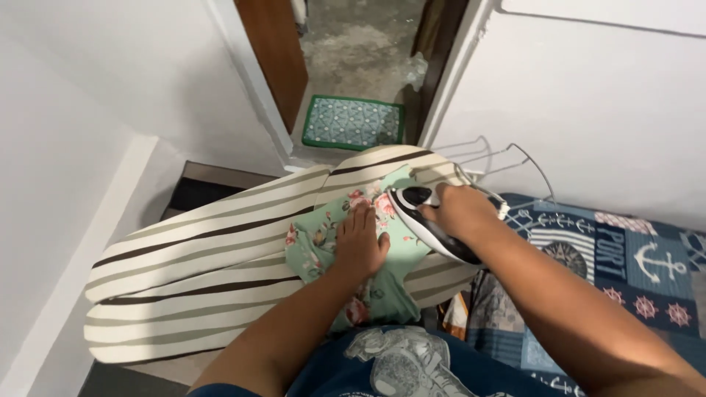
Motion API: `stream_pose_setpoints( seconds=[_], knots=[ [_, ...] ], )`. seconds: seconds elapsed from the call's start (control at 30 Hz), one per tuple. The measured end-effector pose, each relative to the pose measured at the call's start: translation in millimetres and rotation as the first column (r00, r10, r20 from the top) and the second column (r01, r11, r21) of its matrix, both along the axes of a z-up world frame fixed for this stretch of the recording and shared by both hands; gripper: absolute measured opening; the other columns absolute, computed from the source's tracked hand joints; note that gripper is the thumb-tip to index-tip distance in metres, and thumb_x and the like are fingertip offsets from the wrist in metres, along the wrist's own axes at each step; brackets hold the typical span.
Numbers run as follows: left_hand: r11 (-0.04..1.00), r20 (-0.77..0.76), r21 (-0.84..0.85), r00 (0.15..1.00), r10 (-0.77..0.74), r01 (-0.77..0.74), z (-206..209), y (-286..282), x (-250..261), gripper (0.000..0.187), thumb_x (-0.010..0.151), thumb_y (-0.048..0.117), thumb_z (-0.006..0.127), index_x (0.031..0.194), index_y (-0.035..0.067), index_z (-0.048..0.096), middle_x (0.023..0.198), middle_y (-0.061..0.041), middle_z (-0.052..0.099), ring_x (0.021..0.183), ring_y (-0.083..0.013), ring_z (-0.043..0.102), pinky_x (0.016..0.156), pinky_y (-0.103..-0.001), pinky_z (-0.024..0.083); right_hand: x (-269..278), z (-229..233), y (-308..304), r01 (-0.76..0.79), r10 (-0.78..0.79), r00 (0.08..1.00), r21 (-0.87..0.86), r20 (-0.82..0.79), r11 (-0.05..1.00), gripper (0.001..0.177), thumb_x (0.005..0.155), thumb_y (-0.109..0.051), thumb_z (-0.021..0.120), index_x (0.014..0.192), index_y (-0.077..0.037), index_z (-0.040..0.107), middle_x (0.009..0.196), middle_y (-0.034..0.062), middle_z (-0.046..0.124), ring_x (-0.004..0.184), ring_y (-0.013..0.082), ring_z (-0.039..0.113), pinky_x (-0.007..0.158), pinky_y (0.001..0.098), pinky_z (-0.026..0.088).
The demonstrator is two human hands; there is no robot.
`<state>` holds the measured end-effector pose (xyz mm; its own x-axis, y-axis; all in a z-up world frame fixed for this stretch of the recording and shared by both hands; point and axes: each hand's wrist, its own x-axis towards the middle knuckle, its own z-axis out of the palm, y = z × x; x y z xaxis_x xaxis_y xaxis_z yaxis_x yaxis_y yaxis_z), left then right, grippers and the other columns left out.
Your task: The person takes a floral print top from a laundry basket and irons it on an ironing board.
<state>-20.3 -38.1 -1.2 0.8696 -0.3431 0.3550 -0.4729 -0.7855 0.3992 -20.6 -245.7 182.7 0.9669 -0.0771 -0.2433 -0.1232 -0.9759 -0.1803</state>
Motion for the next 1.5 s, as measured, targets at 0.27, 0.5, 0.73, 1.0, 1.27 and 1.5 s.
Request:
stream_pose_setpoints(
  seconds=[0.27, 0.5, 0.73, 1.0, 1.27, 1.5],
  knots=[
    [0.974, -0.091, 0.081, 0.971, 0.221, -0.214, 4.2, 20.4, 26.3, 0.068, 0.088, 0.040, 0.064, 0.146, 0.009, 0.047, 0.155, -0.023, 0.039, 0.139, -0.0436, 0.039, 0.112, -0.060, 0.027, 34.4, -2.9, -12.4, 0.047, -0.047, 0.998, 0.019, 0.030, 0.999, 0.053, 0.085, -0.052, 0.072, 0.106, -0.004, 0.073, 0.105, 0.0239, 0.073, 0.102, 0.0417, 0.070, 0.091, 0.0512, 0.055],
    [0.928, -0.018, 0.015, 0.928, 0.373, -0.373, -6.5, 35.2, 38.8, 0.061, 0.092, 0.042, 0.062, 0.142, 0.008, 0.054, 0.154, -0.021, 0.045, 0.141, -0.0408, 0.041, 0.110, -0.059, 0.030, 41.6, -1.7, -43.1, 0.091, -0.090, 0.995, 0.025, -0.045, 0.996, 0.060, 0.087, -0.057, 0.068, 0.114, -0.004, 0.071, 0.107, 0.0243, 0.075, 0.104, 0.0411, 0.071, 0.093, 0.0508, 0.056],
    [0.874, -0.340, 0.296, 0.813, 0.473, -0.385, 60.3, 47.1, 61.4, 0.055, 0.094, 0.050, 0.066, 0.129, 0.009, 0.061, 0.141, -0.015, 0.057, 0.132, -0.0358, 0.054, 0.107, -0.051, 0.044, 36.6, -4.7, -120.7, 0.207, -0.208, 0.974, -0.027, -0.090, 0.978, 0.061, 0.090, -0.057, 0.066, 0.114, -0.001, 0.071, 0.104, 0.0265, 0.074, 0.100, 0.0405, 0.073, 0.091, 0.0506, 0.057],
    [0.880, -0.674, 0.472, 0.668, 0.316, 0.060, 58.5, 61.3, 79.5, 0.051, 0.083, 0.043, 0.071, 0.122, 0.011, 0.070, 0.126, -0.014, 0.067, 0.117, -0.0329, 0.063, 0.098, -0.049, 0.050, 40.3, -19.7, -164.6, 0.328, -0.329, 0.939, -0.028, -0.103, 0.944, 0.061, 0.097, -0.052, 0.062, 0.116, 0.005, 0.070, 0.107, 0.0290, 0.075, 0.101, 0.0432, 0.074, 0.091, 0.0505, 0.058],
    [0.992, -0.812, 0.002, 0.579, 0.076, -0.127, 111.7, 28.2, 33.7, 0.050, 0.091, 0.043, 0.063, 0.107, -0.002, 0.077, 0.093, -0.017, 0.077, 0.083, -0.0276, 0.070, 0.078, -0.040, 0.053, 46.1, -80.9, -189.2, 0.163, -0.166, 0.981, 0.042, 0.098, 0.986, 0.063, 0.099, -0.049, 0.061, 0.124, 0.009, 0.058, 0.110, 0.0336, 0.070, 0.107, 0.0504, 0.067, 0.092, 0.0546, 0.053],
    [0.627, -0.857, -0.483, 0.478, -0.195, -0.611, 147.8, 5.3, -4.7, 0.038, 0.096, 0.038, 0.062, 0.110, 0.005, 0.073, 0.087, -0.005, 0.073, 0.068, -0.0143, 0.063, 0.051, -0.033, 0.049, -12.2, -42.3, -110.0, -0.046, -0.011, 0.994, 0.523, 0.104, 0.851, 0.030, 0.093, -0.035, 0.065, 0.105, -0.008, 0.073, 0.091, 0.0139, 0.075, 0.080, 0.0263, 0.072, 0.073, 0.0388, 0.058]
  ],
)
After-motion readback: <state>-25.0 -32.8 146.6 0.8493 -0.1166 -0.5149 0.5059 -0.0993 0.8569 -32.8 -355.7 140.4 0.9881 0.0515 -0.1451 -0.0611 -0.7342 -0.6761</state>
